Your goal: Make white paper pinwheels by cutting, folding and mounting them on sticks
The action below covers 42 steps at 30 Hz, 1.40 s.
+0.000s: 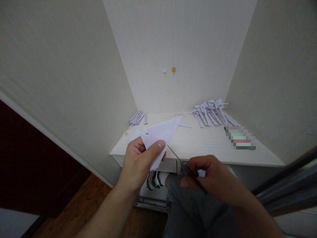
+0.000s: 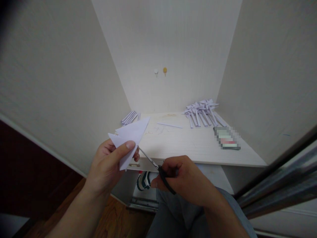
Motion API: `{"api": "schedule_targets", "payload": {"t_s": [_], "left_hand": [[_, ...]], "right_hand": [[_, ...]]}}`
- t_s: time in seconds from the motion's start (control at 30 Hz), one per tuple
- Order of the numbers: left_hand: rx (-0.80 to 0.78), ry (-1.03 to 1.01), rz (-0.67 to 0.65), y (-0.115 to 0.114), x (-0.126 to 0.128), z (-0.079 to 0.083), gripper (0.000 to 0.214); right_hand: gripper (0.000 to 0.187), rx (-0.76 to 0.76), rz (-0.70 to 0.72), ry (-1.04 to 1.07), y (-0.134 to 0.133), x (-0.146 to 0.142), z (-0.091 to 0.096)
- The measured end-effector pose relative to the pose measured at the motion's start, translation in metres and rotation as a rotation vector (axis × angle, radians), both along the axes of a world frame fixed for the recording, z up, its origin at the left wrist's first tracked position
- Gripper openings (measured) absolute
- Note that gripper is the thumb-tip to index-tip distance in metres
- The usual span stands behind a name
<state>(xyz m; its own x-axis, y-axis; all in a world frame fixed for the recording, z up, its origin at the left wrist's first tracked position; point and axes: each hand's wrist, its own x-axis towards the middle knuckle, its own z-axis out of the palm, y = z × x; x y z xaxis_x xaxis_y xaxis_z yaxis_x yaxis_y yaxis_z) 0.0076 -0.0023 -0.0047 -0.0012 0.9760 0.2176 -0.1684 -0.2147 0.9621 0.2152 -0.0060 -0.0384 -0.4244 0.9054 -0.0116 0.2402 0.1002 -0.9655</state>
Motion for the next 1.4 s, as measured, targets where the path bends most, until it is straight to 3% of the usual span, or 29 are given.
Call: {"api": "schedule_targets", "payload": {"t_s": [0.23, 0.67, 1.03, 1.4], "left_hand": [[0.026, 0.032, -0.035, 0.003, -0.003, 0.001, 0.03], [-0.081, 0.066, -0.332, -0.001, -0.012, 0.024, 0.024], [-0.101, 0.272, -0.383, 0.002, -0.022, 0.035, 0.028], [-0.113, 0.272, -0.417, 0.002, -0.025, 0.039, 0.025]], "right_hand": [[0.032, -0.025, 0.055, 0.019, -0.001, 0.001, 0.002], [0.032, -0.054, 0.166, 0.024, -0.002, 0.008, 0.004], [0.041, -0.048, 0.176, -0.021, -0.002, 0.011, 0.002], [0.041, -0.025, 0.172, -0.037, -0.003, 0.011, 0.003]]}}
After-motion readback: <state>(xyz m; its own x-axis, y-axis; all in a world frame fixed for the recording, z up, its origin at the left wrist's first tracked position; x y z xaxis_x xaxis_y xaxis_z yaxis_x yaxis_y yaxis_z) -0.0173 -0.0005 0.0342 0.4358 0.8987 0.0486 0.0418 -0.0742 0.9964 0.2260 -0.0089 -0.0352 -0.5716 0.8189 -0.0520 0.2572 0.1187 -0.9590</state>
